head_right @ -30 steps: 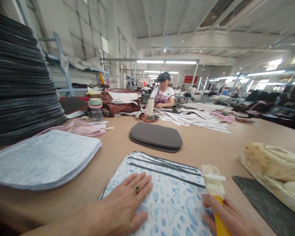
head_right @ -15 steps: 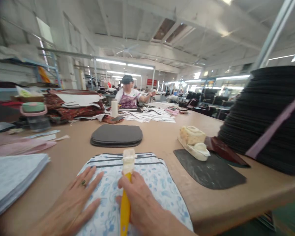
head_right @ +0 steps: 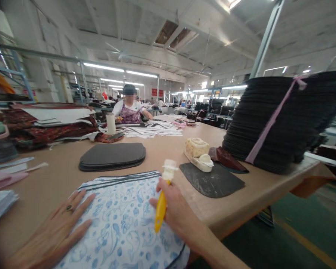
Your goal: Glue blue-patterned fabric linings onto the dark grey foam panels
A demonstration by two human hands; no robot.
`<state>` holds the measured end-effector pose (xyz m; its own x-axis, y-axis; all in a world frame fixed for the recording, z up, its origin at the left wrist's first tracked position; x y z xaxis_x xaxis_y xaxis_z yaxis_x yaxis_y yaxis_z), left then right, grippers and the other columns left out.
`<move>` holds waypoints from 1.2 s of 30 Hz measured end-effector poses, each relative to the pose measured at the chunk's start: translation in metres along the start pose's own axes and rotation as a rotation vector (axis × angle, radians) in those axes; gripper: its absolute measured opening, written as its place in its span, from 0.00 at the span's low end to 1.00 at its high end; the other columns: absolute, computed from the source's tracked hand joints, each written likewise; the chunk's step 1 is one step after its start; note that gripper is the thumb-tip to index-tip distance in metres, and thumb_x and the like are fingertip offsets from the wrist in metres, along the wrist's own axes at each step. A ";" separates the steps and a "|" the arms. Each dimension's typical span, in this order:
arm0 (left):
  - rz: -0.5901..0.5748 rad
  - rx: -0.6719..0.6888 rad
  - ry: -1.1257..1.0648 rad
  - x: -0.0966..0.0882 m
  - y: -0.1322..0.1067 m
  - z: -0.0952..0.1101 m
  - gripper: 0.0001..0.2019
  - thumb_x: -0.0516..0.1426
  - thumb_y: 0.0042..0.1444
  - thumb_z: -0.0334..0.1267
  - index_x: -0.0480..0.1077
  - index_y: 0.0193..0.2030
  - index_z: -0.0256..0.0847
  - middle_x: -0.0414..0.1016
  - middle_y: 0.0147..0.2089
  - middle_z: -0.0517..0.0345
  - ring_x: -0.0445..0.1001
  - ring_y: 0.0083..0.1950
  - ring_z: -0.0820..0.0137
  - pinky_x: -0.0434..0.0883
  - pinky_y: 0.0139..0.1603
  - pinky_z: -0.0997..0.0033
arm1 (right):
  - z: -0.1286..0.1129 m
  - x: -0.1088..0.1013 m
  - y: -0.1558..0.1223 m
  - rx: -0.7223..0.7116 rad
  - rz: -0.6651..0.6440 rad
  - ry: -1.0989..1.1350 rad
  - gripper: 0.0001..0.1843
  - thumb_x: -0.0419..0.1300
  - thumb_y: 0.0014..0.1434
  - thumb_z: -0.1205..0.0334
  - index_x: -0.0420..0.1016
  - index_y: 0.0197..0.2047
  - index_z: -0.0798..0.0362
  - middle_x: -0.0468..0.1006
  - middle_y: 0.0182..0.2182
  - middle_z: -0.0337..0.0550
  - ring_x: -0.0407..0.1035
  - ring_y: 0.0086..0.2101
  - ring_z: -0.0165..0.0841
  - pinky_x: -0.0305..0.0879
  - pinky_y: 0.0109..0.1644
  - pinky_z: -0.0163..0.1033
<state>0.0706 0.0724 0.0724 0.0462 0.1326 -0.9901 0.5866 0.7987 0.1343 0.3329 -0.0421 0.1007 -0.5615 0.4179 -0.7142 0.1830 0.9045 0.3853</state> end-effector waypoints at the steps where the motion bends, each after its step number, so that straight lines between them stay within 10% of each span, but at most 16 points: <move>1: 0.001 0.002 0.006 0.002 0.001 -0.002 0.30 0.46 0.56 0.48 0.55 0.63 0.37 0.49 0.67 0.44 0.47 0.67 0.52 0.53 0.63 0.48 | -0.015 0.008 -0.001 -0.039 -0.046 0.028 0.11 0.59 0.55 0.61 0.65 0.42 0.49 0.70 0.40 0.40 0.68 0.39 0.32 0.65 0.45 0.36; 4: 0.043 -0.002 0.031 0.009 0.002 -0.008 0.30 0.45 0.56 0.49 0.57 0.63 0.35 0.49 0.66 0.43 0.49 0.67 0.52 0.55 0.62 0.47 | -0.037 0.027 -0.001 -0.095 -0.208 0.060 0.12 0.61 0.54 0.64 0.66 0.42 0.51 0.69 0.41 0.43 0.65 0.42 0.35 0.63 0.48 0.39; 11: 0.192 0.031 -0.005 0.015 0.001 -0.011 0.28 0.39 0.60 0.47 0.59 0.62 0.35 0.53 0.66 0.46 0.51 0.66 0.54 0.55 0.62 0.48 | 0.016 -0.009 -0.010 0.094 -0.074 0.010 0.05 0.54 0.59 0.62 0.61 0.39 0.52 0.67 0.30 0.39 0.65 0.29 0.32 0.64 0.36 0.40; 20: 0.135 0.025 -0.002 0.014 0.009 -0.013 0.30 0.36 0.60 0.47 0.58 0.62 0.31 0.54 0.65 0.41 0.52 0.66 0.51 0.56 0.61 0.44 | -0.058 0.040 -0.054 -0.267 -0.265 -0.099 0.23 0.67 0.46 0.47 0.70 0.39 0.55 0.73 0.42 0.55 0.65 0.46 0.47 0.62 0.53 0.51; 27: 0.055 0.033 0.001 0.003 0.013 -0.017 0.28 0.40 0.58 0.47 0.59 0.61 0.34 0.57 0.64 0.44 0.52 0.66 0.50 0.55 0.60 0.41 | 0.021 -0.021 -0.102 0.264 -0.078 -0.035 0.08 0.57 0.56 0.60 0.66 0.39 0.53 0.68 0.53 0.56 0.60 0.55 0.46 0.58 0.57 0.51; 32: 0.323 0.207 0.036 -0.025 0.001 0.034 0.27 0.42 0.60 0.48 0.57 0.62 0.37 0.49 0.68 0.49 0.44 0.68 0.53 0.44 0.65 0.44 | 0.000 -0.046 -0.081 0.242 0.099 0.182 0.10 0.55 0.58 0.56 0.62 0.42 0.49 0.65 0.55 0.52 0.58 0.56 0.44 0.54 0.59 0.52; 36: 0.229 0.506 0.001 -0.015 -0.008 0.083 0.32 0.47 0.56 0.55 0.52 0.65 0.45 0.47 0.68 0.51 0.48 0.67 0.51 0.52 0.63 0.45 | -0.050 -0.024 -0.039 -0.003 0.084 0.329 0.10 0.55 0.60 0.58 0.63 0.44 0.50 0.68 0.52 0.49 0.62 0.53 0.37 0.60 0.54 0.42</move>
<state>0.1321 0.0152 0.0823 0.2179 0.2705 -0.9377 0.8770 0.3673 0.3098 0.2989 -0.0914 0.1317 -0.7753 0.4402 -0.4530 0.2374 0.8676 0.4369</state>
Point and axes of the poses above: each hand's wrist, its own y-axis towards the middle knuckle, its own x-axis out of the palm, z = x × y, the point moved 5 cm from there along y, towards the middle knuckle
